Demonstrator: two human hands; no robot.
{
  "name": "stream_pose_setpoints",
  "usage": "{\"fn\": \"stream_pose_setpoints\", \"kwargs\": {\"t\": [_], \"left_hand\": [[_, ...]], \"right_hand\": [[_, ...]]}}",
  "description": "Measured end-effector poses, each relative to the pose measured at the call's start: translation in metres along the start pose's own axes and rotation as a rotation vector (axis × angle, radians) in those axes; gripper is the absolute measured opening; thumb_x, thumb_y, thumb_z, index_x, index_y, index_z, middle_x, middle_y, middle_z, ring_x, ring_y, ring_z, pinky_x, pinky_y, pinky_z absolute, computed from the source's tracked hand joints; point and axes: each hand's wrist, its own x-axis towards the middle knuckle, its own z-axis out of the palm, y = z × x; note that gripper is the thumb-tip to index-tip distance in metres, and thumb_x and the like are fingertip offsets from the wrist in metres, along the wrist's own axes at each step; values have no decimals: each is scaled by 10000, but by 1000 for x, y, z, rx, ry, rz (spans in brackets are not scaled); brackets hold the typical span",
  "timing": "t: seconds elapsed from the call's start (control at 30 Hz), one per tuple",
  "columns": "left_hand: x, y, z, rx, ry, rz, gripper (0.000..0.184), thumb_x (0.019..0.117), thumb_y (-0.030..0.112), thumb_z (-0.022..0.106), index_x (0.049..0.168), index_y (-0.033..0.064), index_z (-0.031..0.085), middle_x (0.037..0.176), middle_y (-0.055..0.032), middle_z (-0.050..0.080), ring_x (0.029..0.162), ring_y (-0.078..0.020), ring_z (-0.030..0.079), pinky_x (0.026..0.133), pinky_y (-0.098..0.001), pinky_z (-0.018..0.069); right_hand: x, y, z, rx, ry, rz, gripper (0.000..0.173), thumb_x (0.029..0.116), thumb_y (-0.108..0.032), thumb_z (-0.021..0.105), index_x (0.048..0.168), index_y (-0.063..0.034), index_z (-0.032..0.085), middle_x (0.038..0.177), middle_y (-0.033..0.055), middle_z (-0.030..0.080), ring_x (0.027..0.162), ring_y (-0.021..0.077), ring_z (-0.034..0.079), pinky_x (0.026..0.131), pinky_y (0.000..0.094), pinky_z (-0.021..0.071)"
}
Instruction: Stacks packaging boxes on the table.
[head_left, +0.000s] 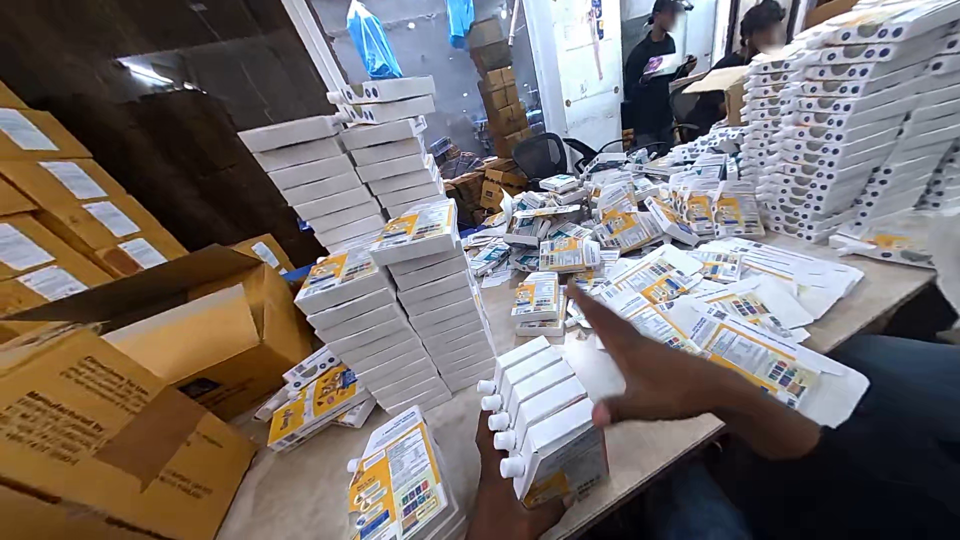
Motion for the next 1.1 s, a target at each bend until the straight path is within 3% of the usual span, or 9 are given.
{"fn": "stream_pose_setpoints", "kwargs": {"t": [0.1, 0.23, 0.43, 0.53, 0.7, 0.83, 0.9, 1.03, 1.1], "left_hand": [[1, 1, -1, -6, 12, -7, 1484, 536, 384, 1007, 1601, -5, 50, 1545, -221, 394, 1348, -172, 517, 1086, -327, 491], [0, 0, 0, 17, 10, 7, 1463, 551, 424, 995, 1594, -23, 72, 1543, -223, 400, 1358, -166, 507, 1097, -317, 478], [0, 6, 4, 47, 34, -7, 1492, 537, 441, 984, 1604, -3, 40, 1549, -246, 379, 1371, -177, 494, 1106, -324, 463], [3, 11, 3, 35, 29, -5, 1495, 527, 430, 989, 1611, 21, 44, 1549, -241, 371, 1351, -187, 502, 1082, -332, 477], [3, 9, 5, 38, 35, 5, 1377, 540, 434, 977, 1578, -29, 201, 1617, -218, 305, 1450, -182, 407, 1161, -328, 411], [4, 9, 5, 47, 36, -5, 1388, 538, 446, 971, 1583, -22, 187, 1629, -223, 272, 1460, -199, 389, 1167, -344, 397], [5, 8, 5, 43, 31, -25, 1433, 527, 445, 974, 1605, 7, 137, 1622, -230, 268, 1439, -218, 411, 1138, -370, 427], [9, -1, 8, -45, 47, 91, 1521, 530, 596, 949, 1588, -48, 65, 1561, -277, 332, 1405, -229, 450, 1118, -355, 458], [9, 0, 7, -57, 47, 99, 1503, 537, 517, 972, 1589, -52, 62, 1563, -279, 325, 1414, -228, 438, 1127, -349, 444]], "right_hand": [[36, -53, -29, -211, 91, -109, 1117, 879, -871, 332, 1664, -106, 119, 1719, 109, 171, 1589, 316, 121, 1222, 700, 120], [78, -58, 15, -369, -178, -46, 1034, 942, -800, 374, 1636, -47, 228, 1676, 217, 243, 1571, 389, 165, 1217, 723, 31], [71, -37, 60, -439, -389, 32, 1032, 923, -846, 300, 1583, -54, 363, 1535, 188, 480, 1485, 353, 374, 1219, 689, 113], [75, -47, 49, -438, -448, 67, 1036, 936, -833, 287, 1619, -55, 282, 1549, 210, 456, 1494, 387, 348, 1188, 754, 38], [55, -56, 67, -435, -368, 58, 1071, 888, -879, 330, 1625, -103, 290, 1624, 227, 337, 1531, 409, 261, 1222, 696, 102], [57, -53, 66, -480, -406, 28, 1072, 872, -906, 265, 1635, -153, 283, 1640, 246, 289, 1541, 430, 216, 1212, 705, 93], [57, -49, 61, -469, -452, -24, 1071, 850, -915, 334, 1634, -186, 294, 1654, 267, 246, 1543, 460, 188, 1198, 735, 76], [49, -30, 45, -469, -555, -218, 1132, 697, -842, 696, 1614, -278, 347, 1670, 282, 172, 1543, 494, 134, 1196, 733, 88], [54, -21, 42, -494, -586, -280, 1085, 682, -735, 804, 1593, -339, 367, 1669, 282, 161, 1533, 504, 143, 1183, 730, 132]]}}
